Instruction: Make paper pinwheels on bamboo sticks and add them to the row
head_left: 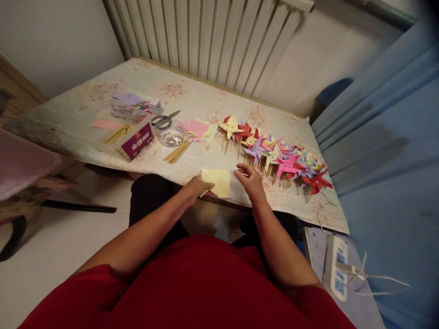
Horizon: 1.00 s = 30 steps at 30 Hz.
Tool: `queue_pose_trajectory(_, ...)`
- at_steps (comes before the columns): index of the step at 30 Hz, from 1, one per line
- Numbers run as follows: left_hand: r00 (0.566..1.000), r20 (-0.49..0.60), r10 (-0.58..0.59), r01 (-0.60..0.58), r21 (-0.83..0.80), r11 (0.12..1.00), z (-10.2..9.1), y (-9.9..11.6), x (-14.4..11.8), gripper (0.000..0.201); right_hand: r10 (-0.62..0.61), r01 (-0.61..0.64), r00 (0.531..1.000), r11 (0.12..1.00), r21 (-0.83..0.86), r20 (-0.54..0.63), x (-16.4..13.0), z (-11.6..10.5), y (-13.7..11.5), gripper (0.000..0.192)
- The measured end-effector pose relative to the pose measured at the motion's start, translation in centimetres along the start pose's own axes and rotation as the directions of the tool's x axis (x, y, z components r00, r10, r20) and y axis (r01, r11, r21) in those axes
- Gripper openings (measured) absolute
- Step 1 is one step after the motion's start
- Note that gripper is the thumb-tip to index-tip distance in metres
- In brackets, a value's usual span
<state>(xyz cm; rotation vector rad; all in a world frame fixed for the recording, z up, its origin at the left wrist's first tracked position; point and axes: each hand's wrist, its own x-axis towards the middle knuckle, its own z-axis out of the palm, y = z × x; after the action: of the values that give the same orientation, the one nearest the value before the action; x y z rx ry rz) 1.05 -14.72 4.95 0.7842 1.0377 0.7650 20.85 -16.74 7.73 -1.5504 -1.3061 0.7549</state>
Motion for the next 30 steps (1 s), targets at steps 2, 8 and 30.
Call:
queue_pose_trajectory(2, 0.998, 0.055, 0.018, -0.024, 0.102, 0.995, 0.1, 0.4, 0.0, 0.03, 0.004, -0.007, 0.985, 1.0, 0.012, 0.173, 0.7, -0.5, -0.8, 0.038)
queue_pose_trajectory(8, 0.991, 0.131, -0.018, -0.039, 0.416, 0.908, 0.3, 0.9, 0.1, 0.024, 0.069, -0.022, 0.817, 0.996, -0.087, 0.572, 1.0, 0.1, -1.4, 0.026)
queue_pose_trajectory(30, 0.981, 0.184, -0.064, 0.081, -0.084, 0.993, -1.4, 0.2, -1.1, 0.039, 0.23, -0.287, 0.891, 0.953, 0.093, 0.391, 0.1, 2.1, 1.6, 0.028)
